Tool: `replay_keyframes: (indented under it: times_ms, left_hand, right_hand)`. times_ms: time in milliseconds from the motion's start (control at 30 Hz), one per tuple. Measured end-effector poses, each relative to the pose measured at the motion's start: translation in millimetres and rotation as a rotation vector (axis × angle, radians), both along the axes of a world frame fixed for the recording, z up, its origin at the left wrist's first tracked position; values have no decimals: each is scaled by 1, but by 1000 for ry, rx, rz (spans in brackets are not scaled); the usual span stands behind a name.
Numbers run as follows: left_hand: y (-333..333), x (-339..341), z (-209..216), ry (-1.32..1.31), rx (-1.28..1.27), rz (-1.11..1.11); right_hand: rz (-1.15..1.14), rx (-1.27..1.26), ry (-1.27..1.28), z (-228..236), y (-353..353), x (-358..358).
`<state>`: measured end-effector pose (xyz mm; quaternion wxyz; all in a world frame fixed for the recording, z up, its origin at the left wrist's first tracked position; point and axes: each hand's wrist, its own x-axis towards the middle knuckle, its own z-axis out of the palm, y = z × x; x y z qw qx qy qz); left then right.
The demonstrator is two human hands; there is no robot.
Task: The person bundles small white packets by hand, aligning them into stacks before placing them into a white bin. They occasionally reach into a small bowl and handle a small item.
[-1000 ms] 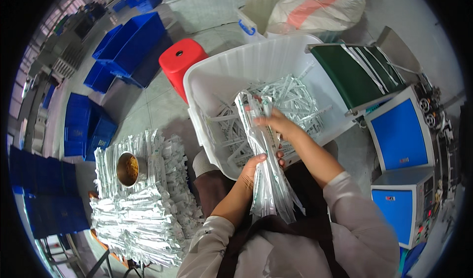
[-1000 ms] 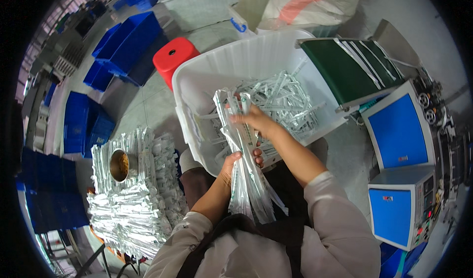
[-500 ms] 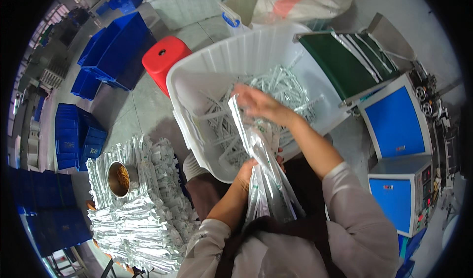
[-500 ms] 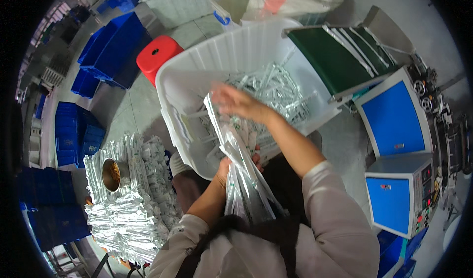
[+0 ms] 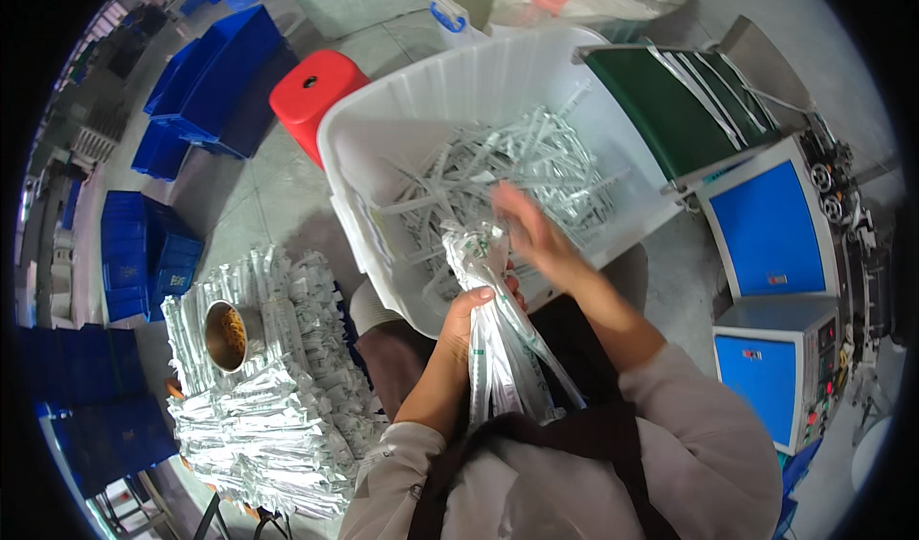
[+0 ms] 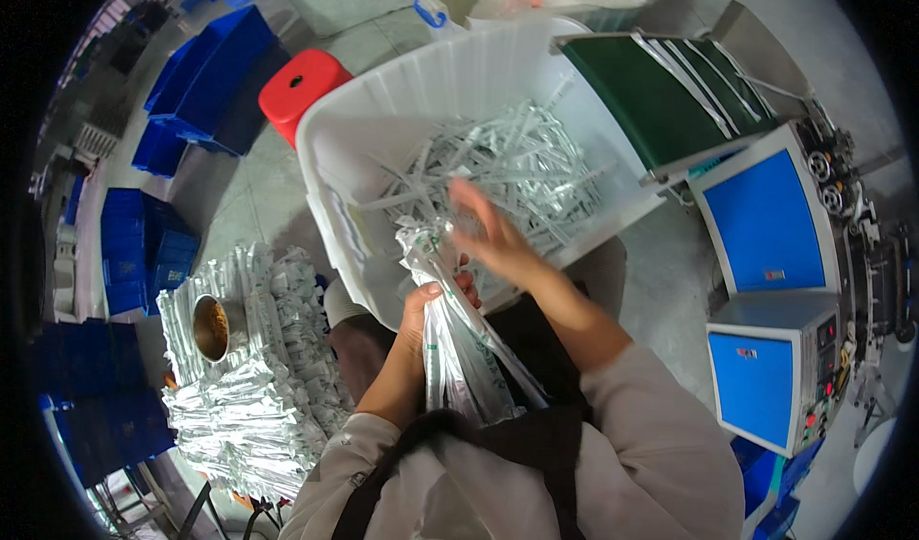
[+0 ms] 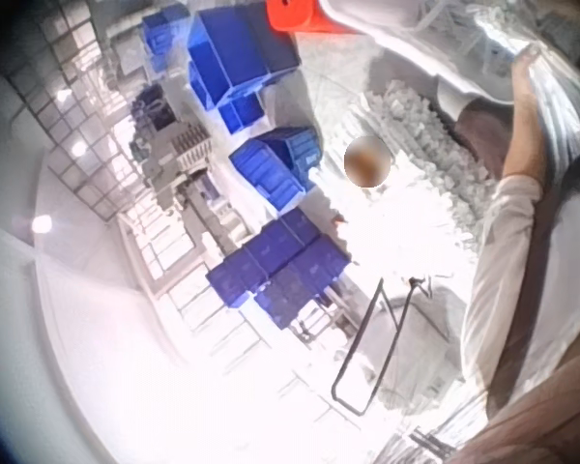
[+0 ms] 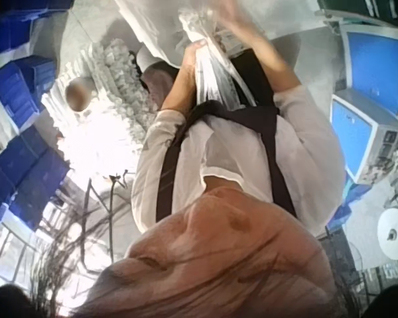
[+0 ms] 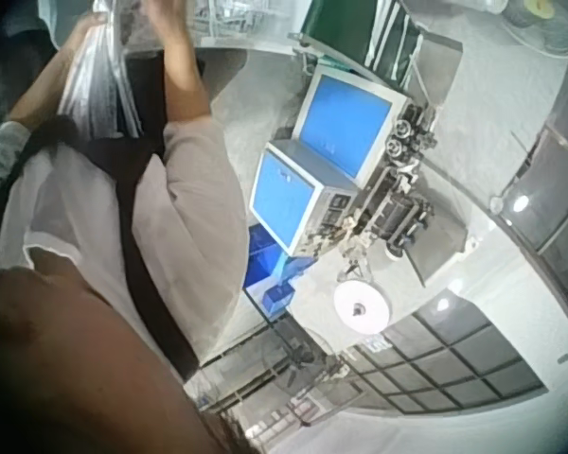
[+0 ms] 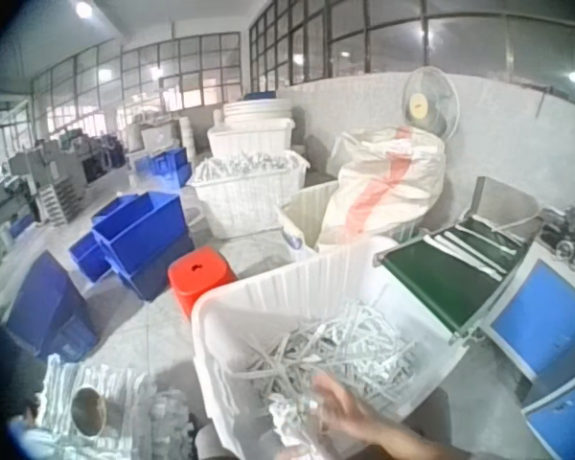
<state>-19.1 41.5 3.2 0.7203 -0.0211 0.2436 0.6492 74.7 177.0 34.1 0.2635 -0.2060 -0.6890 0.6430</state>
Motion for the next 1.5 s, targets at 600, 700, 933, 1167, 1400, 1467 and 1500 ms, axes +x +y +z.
replay_keyframes:
  times_ms: [600, 700, 933, 1167, 1400, 1467, 1500]
  left_hand:
    - [-48, -41, 23, 112, 3, 122]
    - [-36, -33, 27, 115, 128, -18]
    - [-48, -16, 17, -430, 417, -110]
    - [-48, -45, -15, -211, 125, 21]
    - [-45, -91, -30, -154, 253, 270]
    - [-37, -95, -27, -214, 179, 169]
    - [-32, -99, -27, -219, 157, 121]
  right_hand:
    - [30, 197, -85, 43, -77, -12]
    - [101, 698, -13, 77, -37, -74]
    - [791, 66, -323, 61, -18, -81]
    - [623, -904, -282, -55, 24, -121]
    - [560, 1201, -914, -272, 8, -144]
    - [622, 971, -988, -299, 10, -161]
    - [713, 717, -1115, -310, 18, -171]
